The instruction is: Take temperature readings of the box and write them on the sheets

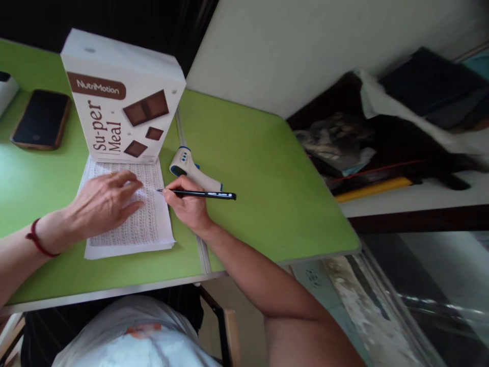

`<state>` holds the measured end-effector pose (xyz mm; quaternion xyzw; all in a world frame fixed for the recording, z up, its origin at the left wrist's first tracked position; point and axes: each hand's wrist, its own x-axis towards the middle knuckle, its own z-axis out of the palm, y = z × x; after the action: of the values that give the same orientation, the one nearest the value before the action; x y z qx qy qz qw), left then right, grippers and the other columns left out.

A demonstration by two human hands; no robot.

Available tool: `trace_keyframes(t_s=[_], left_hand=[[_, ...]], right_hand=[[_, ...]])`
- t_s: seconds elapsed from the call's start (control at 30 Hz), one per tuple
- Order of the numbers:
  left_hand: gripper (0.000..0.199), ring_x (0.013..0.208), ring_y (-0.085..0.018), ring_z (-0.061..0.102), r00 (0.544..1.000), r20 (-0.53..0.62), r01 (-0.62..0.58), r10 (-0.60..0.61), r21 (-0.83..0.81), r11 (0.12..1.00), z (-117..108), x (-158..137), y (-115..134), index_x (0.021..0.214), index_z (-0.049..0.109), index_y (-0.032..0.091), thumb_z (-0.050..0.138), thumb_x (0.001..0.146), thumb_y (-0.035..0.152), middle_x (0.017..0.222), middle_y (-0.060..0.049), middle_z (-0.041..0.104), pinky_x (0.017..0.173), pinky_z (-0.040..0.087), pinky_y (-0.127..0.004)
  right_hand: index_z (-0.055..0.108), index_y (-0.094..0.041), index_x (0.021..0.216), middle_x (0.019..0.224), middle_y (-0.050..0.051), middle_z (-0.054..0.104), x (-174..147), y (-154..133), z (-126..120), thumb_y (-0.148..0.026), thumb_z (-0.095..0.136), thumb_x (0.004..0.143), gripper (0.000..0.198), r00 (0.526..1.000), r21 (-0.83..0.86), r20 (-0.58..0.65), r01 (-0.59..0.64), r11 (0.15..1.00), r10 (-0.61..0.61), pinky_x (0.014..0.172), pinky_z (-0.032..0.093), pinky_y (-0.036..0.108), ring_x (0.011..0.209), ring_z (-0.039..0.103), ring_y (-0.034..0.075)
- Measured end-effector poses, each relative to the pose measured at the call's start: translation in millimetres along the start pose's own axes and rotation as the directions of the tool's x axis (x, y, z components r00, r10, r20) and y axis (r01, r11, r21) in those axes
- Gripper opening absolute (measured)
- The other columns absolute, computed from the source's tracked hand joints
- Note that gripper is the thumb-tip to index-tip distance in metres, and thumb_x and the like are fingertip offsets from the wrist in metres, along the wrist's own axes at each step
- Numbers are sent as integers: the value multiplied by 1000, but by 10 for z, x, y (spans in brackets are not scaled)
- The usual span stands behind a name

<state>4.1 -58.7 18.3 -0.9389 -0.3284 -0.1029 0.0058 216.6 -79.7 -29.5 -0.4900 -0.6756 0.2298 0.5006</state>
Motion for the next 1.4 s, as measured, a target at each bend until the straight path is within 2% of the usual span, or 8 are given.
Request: trace_keyframes(t_s=[0.1, 0.23, 0.7, 0.97, 1.13, 1.4], left_hand=[[38, 79, -21, 69, 983, 64, -167, 171, -68, 984, 59, -32, 119, 117, 61, 15, 42, 97, 41, 127, -12, 61, 56, 50, -30], [39, 62, -19, 67, 965, 136, -230, 223, 34, 973, 120, -73, 185, 110, 65, 14, 49, 94, 46, 132, -13, 58, 49, 47, -31], [39, 65, -20, 68, 962, 174, -219, 210, 35, 975, 93, -70, 186, 114, 62, 14, 52, 93, 45, 138, -14, 53, 49, 46, -33], [38, 66, -19, 68, 962, 181, -213, 205, 24, 977, 77, -76, 193, 113, 62, 14, 52, 93, 44, 138, -15, 52, 50, 46, -30], [36, 65, -19, 67, 965, 171, -201, 199, -9, 980, 81, -70, 191, 113, 62, 14, 55, 92, 42, 136, -16, 53, 51, 47, -31], [38, 64, -21, 67, 961, 167, -228, 218, 41, 973, 96, -78, 191, 114, 62, 14, 52, 93, 44, 139, -13, 52, 49, 47, -35]], right_hand=[[52, -22, 67, 57, -5, 56, 4, -5, 1, -25, 57, 80, 14, 1000, -3, -5, 26, 1000, -26, 52, 43, 24, 52, 50, 9], [52, -22, 67, 57, -6, 55, 8, -18, -4, -25, 57, 80, 15, 1000, -28, 16, 19, 999, -19, 53, 43, 24, 53, 50, 9], [51, -22, 65, 57, -5, 55, 13, -22, -4, -26, 57, 80, 17, 998, -54, 54, -17, 998, 20, 54, 43, 24, 54, 50, 10], [51, -22, 65, 57, -5, 55, 14, -19, -10, -25, 58, 79, 16, 999, -51, 42, 16, 999, -13, 53, 42, 24, 53, 49, 10], [51, -22, 67, 57, -6, 54, 12, -14, -10, -25, 57, 78, 14, 999, -23, 36, -12, 1000, 13, 53, 43, 24, 53, 49, 10], [49, -22, 65, 56, -6, 52, 18, 6, 2, -24, 57, 78, 15, 1000, -49, 12, -6, 999, 6, 53, 43, 24, 52, 48, 10]])
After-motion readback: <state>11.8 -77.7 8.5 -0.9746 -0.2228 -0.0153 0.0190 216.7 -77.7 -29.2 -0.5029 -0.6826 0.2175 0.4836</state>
